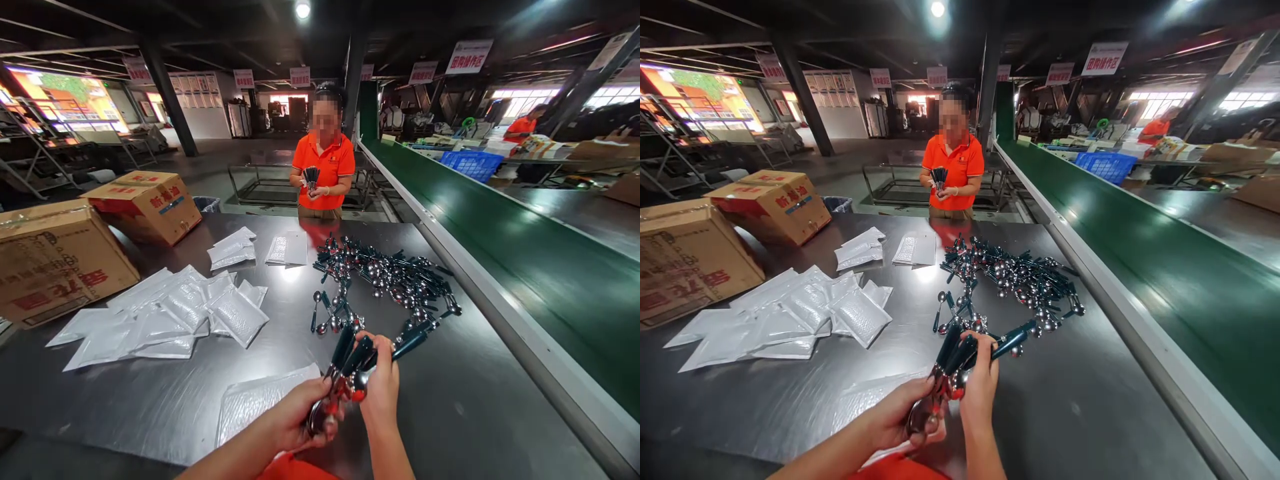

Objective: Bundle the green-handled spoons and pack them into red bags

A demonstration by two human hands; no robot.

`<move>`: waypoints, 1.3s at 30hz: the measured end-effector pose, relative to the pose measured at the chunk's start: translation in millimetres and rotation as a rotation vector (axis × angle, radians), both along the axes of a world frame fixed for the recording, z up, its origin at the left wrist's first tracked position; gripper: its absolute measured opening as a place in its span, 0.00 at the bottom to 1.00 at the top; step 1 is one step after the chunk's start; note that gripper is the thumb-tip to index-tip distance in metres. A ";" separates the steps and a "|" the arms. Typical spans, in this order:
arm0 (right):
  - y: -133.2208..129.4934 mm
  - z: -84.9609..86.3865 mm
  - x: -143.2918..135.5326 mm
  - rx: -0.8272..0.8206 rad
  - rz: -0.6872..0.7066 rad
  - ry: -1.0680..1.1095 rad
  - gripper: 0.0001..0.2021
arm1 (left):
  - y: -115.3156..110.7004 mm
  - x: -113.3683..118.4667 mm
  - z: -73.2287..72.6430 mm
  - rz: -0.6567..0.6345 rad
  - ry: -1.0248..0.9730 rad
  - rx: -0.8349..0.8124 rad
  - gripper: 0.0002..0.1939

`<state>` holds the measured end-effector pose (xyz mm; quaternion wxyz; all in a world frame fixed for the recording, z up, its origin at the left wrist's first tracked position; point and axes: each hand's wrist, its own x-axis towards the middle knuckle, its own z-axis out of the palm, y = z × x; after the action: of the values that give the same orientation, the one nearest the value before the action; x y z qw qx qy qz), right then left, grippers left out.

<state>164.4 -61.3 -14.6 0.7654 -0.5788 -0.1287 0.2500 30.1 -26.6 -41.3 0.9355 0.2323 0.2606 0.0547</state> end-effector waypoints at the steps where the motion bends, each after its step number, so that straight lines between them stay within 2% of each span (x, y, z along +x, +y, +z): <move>1: 1.0 1.4 -1.5 -0.007 -0.004 0.025 0.20 | -1.6 1.4 0.1 -0.009 -0.005 -0.007 0.26; 3: 3.2 3.8 -4.4 0.001 0.015 0.091 0.18 | -4.1 3.6 0.4 -0.036 0.033 -0.025 0.29; 6: 6.5 7.7 -3.2 0.028 0.017 0.127 0.17 | -7.0 4.1 -1.9 -0.017 0.123 0.036 0.28; 9: 7.4 17.7 11.5 0.084 -0.115 0.151 0.18 | -8.4 0.7 -8.2 -0.003 0.162 0.024 0.29; 12: 1.5 34.0 32.7 0.170 -0.303 0.171 0.14 | -4.5 -4.8 -13.5 0.038 0.223 -0.027 0.31; 14: -4.7 41.9 39.2 0.218 -0.337 0.133 0.12 | 1.4 -6.9 -14.3 0.114 0.249 -0.004 0.31; 15: -7.3 42.8 38.0 0.218 -0.298 0.104 0.13 | 4.7 -6.6 -13.9 0.161 0.253 0.015 0.31; 17: -9.8 36.6 25.8 0.164 -0.138 0.046 0.15 | 10.2 -2.7 -12.0 0.245 0.244 0.058 0.32; 18: -9.2 29.5 15.9 0.117 -0.050 0.031 0.17 | 11.8 0.8 -10.7 0.291 0.232 0.089 0.32; 20: -4.9 10.2 -7.1 0.016 0.038 0.038 0.19 | 11.9 9.6 -8.2 0.387 0.201 0.168 0.32; 22: 2.0 -10.4 -28.3 -0.128 0.054 0.077 0.19 | 9.0 18.0 -6.0 0.476 0.173 0.274 0.31; 24: 8.9 -26.1 -42.8 -0.197 0.068 0.046 0.22 | 4.7 23.3 -4.4 0.517 0.191 0.399 0.29; 26: 13.7 -33.8 -50.4 -0.210 0.049 -0.051 0.24 | 0.6 25.3 -3.0 0.516 0.220 0.521 0.26; 28: 16.1 -34.6 -53.4 -0.217 -0.008 -0.144 0.24 | -3.0 25.5 -1.8 0.514 0.220 0.587 0.23; 30: 16.8 -31.8 -54.5 -0.243 -0.045 -0.183 0.24 | -6.3 25.6 -0.8 0.530 0.180 0.544 0.23; 32: 16.6 -28.9 -55.2 -0.266 -0.048 -0.200 0.26 | -8.8 25.6 0.4 0.520 0.138 0.398 0.24; 34: 15.8 -28.5 -55.7 -0.283 -0.028 -0.203 0.29 | -10.1 24.6 2.1 0.462 0.117 0.211 0.26; 36: 14.2 -30.8 -56.4 -0.281 0.007 -0.210 0.31 | -10.0 21.7 4.2 0.399 0.137 0.108 0.27; 37: 13.2 -32.4 -57.1 -0.275 0.026 -0.208 0.32 | -9.7 19.6 5.3 0.379 0.157 0.111 0.27; 39: 11.0 -35.4 -59.8 -0.257 0.060 -0.201 0.33 | -8.9 15.0 7.1 0.364 0.181 0.219 0.26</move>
<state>104.7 -50.3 -50.0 0.6606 -0.6899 -0.1888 0.2282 45.1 -35.5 -34.1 0.8522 0.2853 0.3738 0.2294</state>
